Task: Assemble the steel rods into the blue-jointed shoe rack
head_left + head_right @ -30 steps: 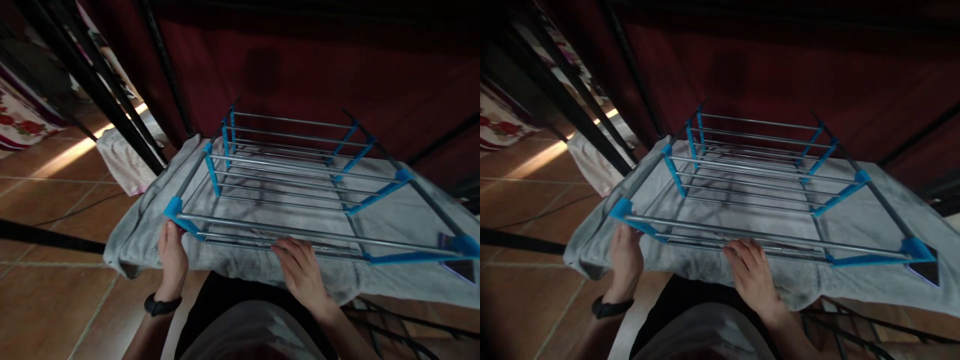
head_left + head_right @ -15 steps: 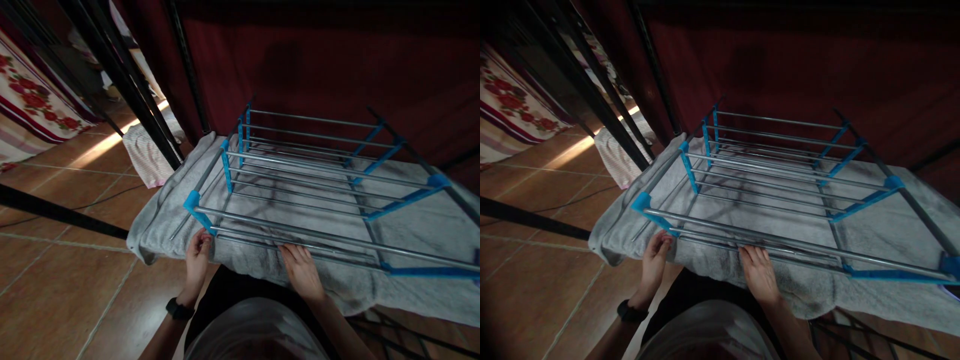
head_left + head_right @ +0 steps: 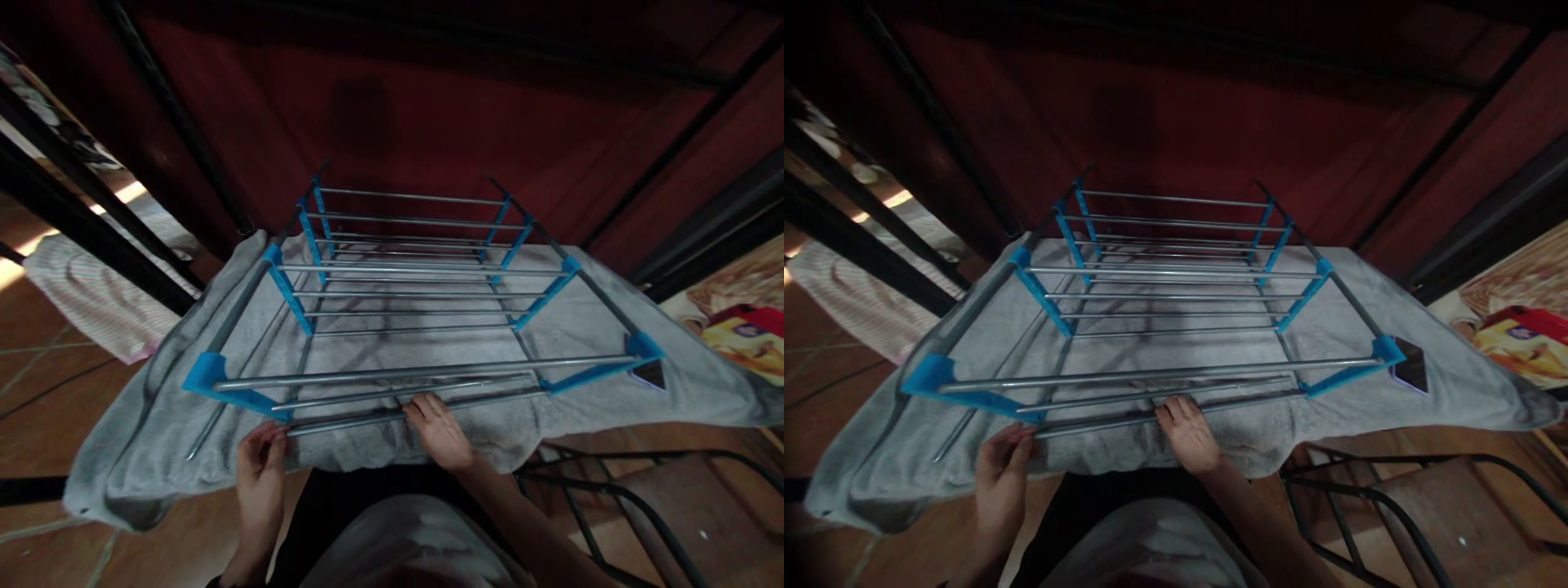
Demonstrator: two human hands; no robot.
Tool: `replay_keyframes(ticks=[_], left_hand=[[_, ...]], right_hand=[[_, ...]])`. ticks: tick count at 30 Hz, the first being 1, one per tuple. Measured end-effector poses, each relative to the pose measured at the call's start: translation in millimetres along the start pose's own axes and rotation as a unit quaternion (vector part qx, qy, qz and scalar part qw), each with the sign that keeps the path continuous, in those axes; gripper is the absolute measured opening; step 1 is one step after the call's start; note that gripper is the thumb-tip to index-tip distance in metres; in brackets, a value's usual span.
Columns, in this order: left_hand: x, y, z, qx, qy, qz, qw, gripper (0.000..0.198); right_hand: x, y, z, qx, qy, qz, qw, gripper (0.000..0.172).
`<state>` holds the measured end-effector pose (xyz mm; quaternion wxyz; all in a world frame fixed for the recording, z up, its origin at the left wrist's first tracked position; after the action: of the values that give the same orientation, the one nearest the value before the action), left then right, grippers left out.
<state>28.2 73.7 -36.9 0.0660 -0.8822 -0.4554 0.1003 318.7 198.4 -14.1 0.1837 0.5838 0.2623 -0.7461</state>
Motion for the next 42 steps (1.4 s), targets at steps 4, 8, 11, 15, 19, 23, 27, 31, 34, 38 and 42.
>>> replay_keyframes(ticks=[4, 8, 11, 15, 19, 23, 27, 31, 34, 38, 42], left_hand=[[6.8, 9.7, -15.3, -0.050, 0.022, 0.048, 0.997, 0.041], [13.7, 9.0, -26.0, -0.063, 0.056, 0.041, 0.996, 0.038], [16.5, 6.7, -27.3, -0.066, 0.078, 0.022, 0.994, 0.036], [18.0, 9.4, -19.1, -0.100, 0.151, -0.018, 0.983, 0.034], [24.2, 12.5, -9.4, -0.183, 0.241, -0.020, 0.953, 0.037], [33.6, 12.2, -6.5, -0.266, 0.276, -0.029, 0.923, 0.021], [42.7, 9.9, -8.2, -0.293, 0.274, -0.038, 0.915, 0.014], [49.1, 7.4, -8.1, -0.305, 0.266, -0.043, 0.913, 0.014], [49.0, 7.7, -6.5, -0.308, 0.263, -0.043, 0.913, 0.014], [38.1, 12.7, -2.0, -0.293, 0.233, 0.024, 0.927, 0.018], [13.0, 7.8, 3.8, -0.160, 0.130, 0.028, 0.978, 0.027]], right_hand=[[-6.0, 1.7, -2.2, -0.016, -0.018, 0.007, 1.000, 0.025], [-7.9, 0.1, -3.9, -0.020, -0.030, -0.002, 0.999, 0.023], [-10.4, -0.6, -2.9, -0.035, -0.053, -0.015, 0.998, 0.024], [-17.0, -7.0, -2.3, -0.019, -0.079, -0.075, 0.994, 0.027], [-14.1, -21.5, 0.2, -0.010, -0.059, -0.066, 0.996, 0.031], [-9.1, -24.9, 7.3, -0.028, -0.040, -0.060, 0.997, 0.037], [-6.0, -11.5, 23.9, -0.065, -0.048, -0.057, 0.995, 0.041], [6.6, -3.6, 42.7, -0.093, -0.037, -0.027, 0.995, 0.045], [17.8, -10.5, 47.7, -0.067, -0.020, -0.030, 0.997, 0.047], [28.9, -24.2, 45.7, -0.027, -0.021, -0.007, 0.999, 0.040], [34.8, -28.2, 42.0, -0.016, -0.034, 0.015, 0.999, 0.035]])
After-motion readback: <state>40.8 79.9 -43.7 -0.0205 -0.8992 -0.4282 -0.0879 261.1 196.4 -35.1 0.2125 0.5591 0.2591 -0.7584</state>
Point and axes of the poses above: each hand's wrist, its own y-axis away from the middle knuckle, its own x-axis out of the palm, z = x × y, the point moved 3 cm from there along -y, towards the middle knuckle, and after that the axes turned 12 degrees about x, right-handed, at the moved point
